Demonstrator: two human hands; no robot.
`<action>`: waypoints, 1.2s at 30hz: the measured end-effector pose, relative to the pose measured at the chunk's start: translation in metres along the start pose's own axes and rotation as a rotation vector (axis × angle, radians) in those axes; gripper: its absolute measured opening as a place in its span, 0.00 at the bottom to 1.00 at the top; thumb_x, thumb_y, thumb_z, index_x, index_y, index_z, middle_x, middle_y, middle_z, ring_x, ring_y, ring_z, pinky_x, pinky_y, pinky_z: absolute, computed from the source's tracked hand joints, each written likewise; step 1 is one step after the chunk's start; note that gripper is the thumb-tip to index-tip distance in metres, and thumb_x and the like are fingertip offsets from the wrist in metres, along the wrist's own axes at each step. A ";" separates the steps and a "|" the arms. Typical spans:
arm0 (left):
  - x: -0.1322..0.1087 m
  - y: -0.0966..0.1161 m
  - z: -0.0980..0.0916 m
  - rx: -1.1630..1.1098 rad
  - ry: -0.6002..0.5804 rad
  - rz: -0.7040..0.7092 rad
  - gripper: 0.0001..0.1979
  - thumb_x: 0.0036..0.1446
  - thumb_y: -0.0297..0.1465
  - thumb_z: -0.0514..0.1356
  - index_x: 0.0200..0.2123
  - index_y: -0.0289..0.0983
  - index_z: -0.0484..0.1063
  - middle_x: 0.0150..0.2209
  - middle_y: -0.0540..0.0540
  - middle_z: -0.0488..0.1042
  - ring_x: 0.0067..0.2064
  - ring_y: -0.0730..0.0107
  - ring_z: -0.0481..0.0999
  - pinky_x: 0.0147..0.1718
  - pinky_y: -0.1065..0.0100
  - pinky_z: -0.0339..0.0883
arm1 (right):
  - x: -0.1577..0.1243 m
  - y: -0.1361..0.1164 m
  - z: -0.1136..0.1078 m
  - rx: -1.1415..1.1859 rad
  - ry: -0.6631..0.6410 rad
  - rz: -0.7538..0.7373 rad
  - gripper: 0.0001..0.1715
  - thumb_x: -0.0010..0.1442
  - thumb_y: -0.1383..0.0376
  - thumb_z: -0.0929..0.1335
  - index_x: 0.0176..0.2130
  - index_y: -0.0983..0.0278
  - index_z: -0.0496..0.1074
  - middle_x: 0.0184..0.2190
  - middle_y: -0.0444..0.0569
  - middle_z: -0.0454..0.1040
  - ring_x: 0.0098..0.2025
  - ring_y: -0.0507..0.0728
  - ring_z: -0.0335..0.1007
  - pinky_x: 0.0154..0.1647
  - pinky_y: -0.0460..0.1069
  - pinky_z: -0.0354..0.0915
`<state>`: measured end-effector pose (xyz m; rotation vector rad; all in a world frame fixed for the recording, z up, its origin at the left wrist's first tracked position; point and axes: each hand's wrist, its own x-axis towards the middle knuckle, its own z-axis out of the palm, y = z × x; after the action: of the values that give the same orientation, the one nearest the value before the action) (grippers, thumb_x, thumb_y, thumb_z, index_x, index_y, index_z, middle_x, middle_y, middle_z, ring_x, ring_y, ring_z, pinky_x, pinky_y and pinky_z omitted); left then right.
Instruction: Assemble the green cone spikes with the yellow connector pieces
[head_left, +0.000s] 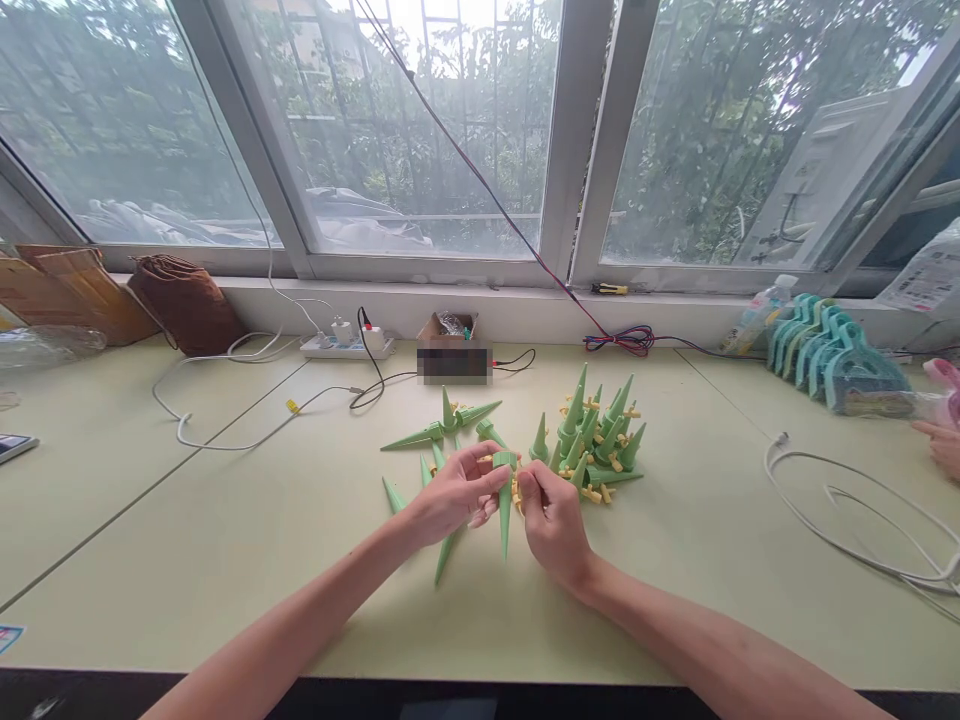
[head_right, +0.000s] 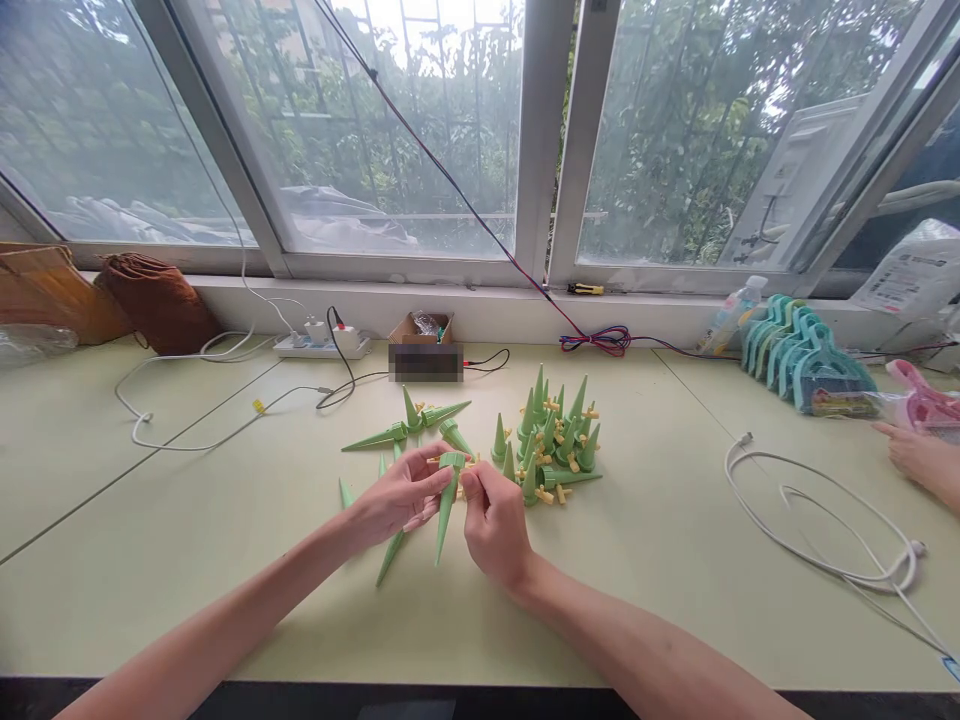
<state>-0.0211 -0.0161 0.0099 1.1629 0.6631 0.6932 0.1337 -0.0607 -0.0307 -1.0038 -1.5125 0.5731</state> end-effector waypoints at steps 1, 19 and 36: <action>-0.001 0.001 0.001 0.040 -0.005 0.024 0.19 0.54 0.42 0.68 0.41 0.37 0.67 0.25 0.56 0.65 0.16 0.84 0.63 0.12 0.79 0.54 | 0.000 0.000 0.000 0.000 0.001 0.002 0.20 0.71 0.60 0.58 0.26 0.61 0.56 0.20 0.38 0.53 0.21 0.49 0.46 0.22 0.46 0.49; -0.002 -0.003 0.000 0.269 -0.017 0.214 0.14 0.61 0.38 0.62 0.47 0.39 0.68 0.25 0.55 0.65 0.17 0.81 0.67 0.17 0.75 0.60 | 0.000 0.002 0.002 0.046 -0.005 0.104 0.22 0.71 0.57 0.58 0.26 0.61 0.55 0.19 0.38 0.52 0.21 0.50 0.45 0.22 0.46 0.47; -0.001 0.004 0.002 0.061 -0.023 0.009 0.18 0.58 0.41 0.64 0.49 0.40 0.71 0.24 0.55 0.63 0.17 0.84 0.60 0.14 0.78 0.56 | 0.001 0.001 0.003 0.123 0.002 0.071 0.22 0.70 0.57 0.60 0.25 0.61 0.57 0.20 0.38 0.54 0.21 0.49 0.47 0.22 0.45 0.49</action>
<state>-0.0208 -0.0164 0.0146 1.2292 0.6635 0.6704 0.1315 -0.0590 -0.0311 -0.9655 -1.4266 0.7060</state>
